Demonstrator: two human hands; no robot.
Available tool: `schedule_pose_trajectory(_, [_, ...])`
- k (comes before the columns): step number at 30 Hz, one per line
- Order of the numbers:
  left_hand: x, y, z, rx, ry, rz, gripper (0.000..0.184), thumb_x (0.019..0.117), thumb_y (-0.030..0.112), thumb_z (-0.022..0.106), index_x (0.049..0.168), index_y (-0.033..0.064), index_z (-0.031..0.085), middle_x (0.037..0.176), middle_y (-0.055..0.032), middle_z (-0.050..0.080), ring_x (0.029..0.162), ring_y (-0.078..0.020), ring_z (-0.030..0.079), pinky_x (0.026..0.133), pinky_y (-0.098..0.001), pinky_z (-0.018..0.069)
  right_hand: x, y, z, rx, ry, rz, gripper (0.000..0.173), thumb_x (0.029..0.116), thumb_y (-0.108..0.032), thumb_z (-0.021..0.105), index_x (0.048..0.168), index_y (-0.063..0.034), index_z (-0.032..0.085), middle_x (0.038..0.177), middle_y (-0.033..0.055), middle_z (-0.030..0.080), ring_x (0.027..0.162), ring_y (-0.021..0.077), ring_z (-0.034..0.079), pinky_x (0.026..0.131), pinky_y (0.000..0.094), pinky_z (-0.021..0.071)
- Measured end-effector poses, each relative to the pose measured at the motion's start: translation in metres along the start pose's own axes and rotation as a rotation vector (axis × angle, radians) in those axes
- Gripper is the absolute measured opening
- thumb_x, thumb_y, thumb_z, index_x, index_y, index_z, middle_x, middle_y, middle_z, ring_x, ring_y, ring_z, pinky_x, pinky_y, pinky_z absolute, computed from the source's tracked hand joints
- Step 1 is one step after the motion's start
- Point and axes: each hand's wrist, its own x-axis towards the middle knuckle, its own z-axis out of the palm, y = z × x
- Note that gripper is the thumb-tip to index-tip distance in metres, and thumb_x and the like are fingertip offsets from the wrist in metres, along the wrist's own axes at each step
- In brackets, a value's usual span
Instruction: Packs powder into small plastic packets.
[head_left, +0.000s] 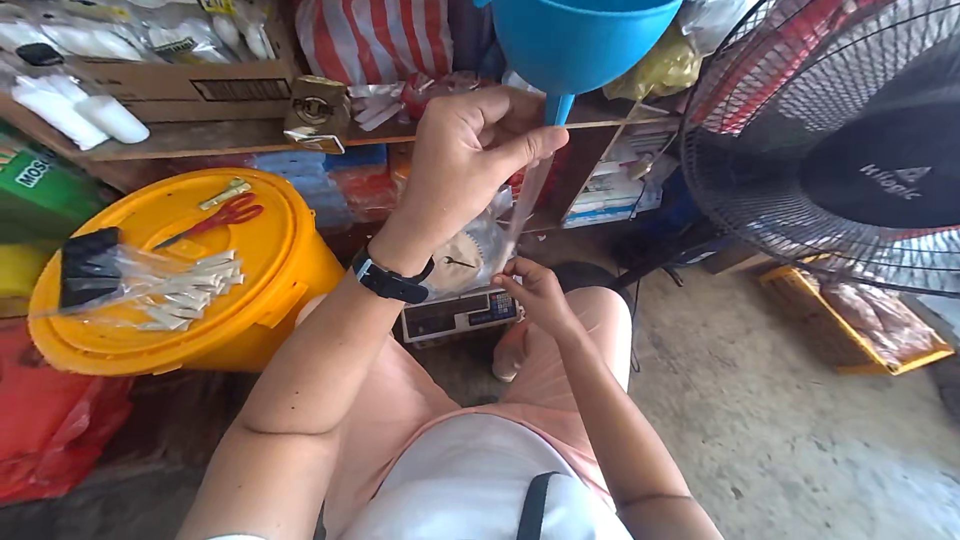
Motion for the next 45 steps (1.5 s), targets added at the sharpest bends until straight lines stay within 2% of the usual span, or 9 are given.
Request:
schedule_pose_trajectory(12, [0.002, -0.002, -0.004, 0.018, -0.002, 0.002, 0.017, 0.0929, 0.006, 0.075, 0.107, -0.0040, 0.071, 0.094, -0.0084, 0.076, 0.083, -0.0164, 0.075, 0.078, -0.0328, 0.0657, -0.001, -0.003, 0.000, -0.055, 0.052, 0.023, 0.011, 0.0962, -0.016, 0.073, 0.100, -0.0058, 0.074, 0.094, 0.0029, 0.072, 0.077, 0.0098, 0.065, 0.070, 0.0286, 0.0566])
schedule_pose_trajectory(20, [0.000, -0.007, -0.011, 0.040, 0.009, -0.013, 0.016, 0.0931, 0.006, 0.074, 0.106, -0.0037, 0.071, 0.093, -0.0077, 0.076, 0.082, -0.0156, 0.074, 0.077, -0.0316, 0.0654, 0.001, 0.000, -0.003, -0.075, -0.033, 0.069, 0.018, 0.0951, -0.020, 0.075, 0.108, -0.0074, 0.074, 0.105, 0.0035, 0.073, 0.092, 0.0125, 0.069, 0.082, 0.0337, 0.0599])
schedule_pose_trajectory(25, [-0.028, -0.024, -0.015, 0.102, -0.039, -0.120, 0.021, 0.0934, 0.009, 0.075, 0.109, -0.0034, 0.070, 0.099, -0.0085, 0.075, 0.088, -0.0148, 0.074, 0.082, -0.0332, 0.0648, 0.015, -0.037, -0.026, -0.064, 0.047, -0.069, 0.070, 0.0955, -0.028, 0.071, 0.154, -0.0073, 0.040, 0.147, 0.0082, 0.057, 0.130, 0.0214, 0.060, 0.106, 0.0435, 0.0552])
schedule_pose_trajectory(27, [-0.059, -0.033, -0.015, 0.143, -0.040, -0.201, 0.020, 0.0934, 0.010, 0.075, 0.110, -0.0015, 0.070, 0.098, -0.0082, 0.074, 0.084, -0.0135, 0.072, 0.078, -0.0315, 0.0641, 0.021, -0.061, -0.033, -0.137, 0.247, -0.231, 0.080, 0.0999, -0.038, 0.064, 0.162, -0.0090, 0.022, 0.157, 0.0080, 0.046, 0.138, 0.0217, 0.053, 0.109, 0.0435, 0.0526])
schedule_pose_trajectory(30, [-0.106, -0.055, -0.007, 0.275, -0.005, -0.320, 0.019, 0.0944, 0.011, 0.074, 0.111, 0.0026, 0.070, 0.101, -0.0082, 0.071, 0.084, -0.0134, 0.071, 0.076, -0.0324, 0.0635, 0.029, -0.081, -0.034, -0.361, 0.384, -0.462, 0.078, 0.1053, -0.043, 0.053, 0.164, -0.0078, 0.015, 0.169, 0.0148, 0.022, 0.152, 0.0285, 0.033, 0.121, 0.0499, 0.0392])
schedule_pose_trajectory(33, [-0.140, -0.095, -0.002, 0.272, 0.073, -0.385, 0.020, 0.0941, 0.013, 0.074, 0.110, 0.0013, 0.071, 0.105, -0.0083, 0.072, 0.091, -0.0133, 0.072, 0.085, -0.0345, 0.0635, 0.032, -0.078, -0.018, -0.589, 0.114, -0.387, 0.064, 0.1075, -0.034, 0.053, 0.163, -0.0109, 0.030, 0.169, 0.0100, 0.028, 0.150, 0.0215, 0.040, 0.118, 0.0435, 0.0438])
schedule_pose_trajectory(37, [-0.176, -0.120, -0.004, 0.192, 0.160, -0.384, 0.019, 0.0961, 0.013, 0.071, 0.109, -0.0022, 0.071, 0.106, -0.0105, 0.072, 0.097, -0.0147, 0.072, 0.091, -0.0345, 0.0624, 0.034, -0.065, 0.003, -0.580, 0.034, -0.381, 0.054, 0.1058, -0.024, 0.057, 0.157, -0.0158, 0.043, 0.167, 0.0098, 0.032, 0.149, 0.0259, 0.041, 0.116, 0.0457, 0.0463])
schedule_pose_trajectory(40, [-0.195, -0.127, -0.009, 0.206, 0.168, -0.424, 0.018, 0.0965, 0.013, 0.071, 0.108, -0.0014, 0.071, 0.105, -0.0103, 0.070, 0.097, -0.0150, 0.072, 0.091, -0.0348, 0.0623, 0.035, -0.051, 0.015, -0.552, -0.060, -0.356, 0.025, 0.1031, -0.022, 0.063, 0.125, -0.0141, 0.072, 0.151, 0.0062, 0.055, 0.147, 0.0251, 0.044, 0.116, 0.0438, 0.0465])
schedule_pose_trajectory(45, [-0.208, -0.137, -0.023, 0.182, 0.178, -0.520, 0.021, 0.0940, 0.014, 0.075, 0.113, 0.0040, 0.073, 0.105, -0.0061, 0.073, 0.093, -0.0133, 0.072, 0.086, -0.0342, 0.0623, 0.057, -0.034, -0.002, -0.369, -0.120, -0.158, 0.021, 0.0990, -0.018, 0.068, 0.113, -0.0031, 0.072, 0.135, 0.0123, 0.062, 0.125, 0.0202, 0.060, 0.102, 0.0385, 0.0557])
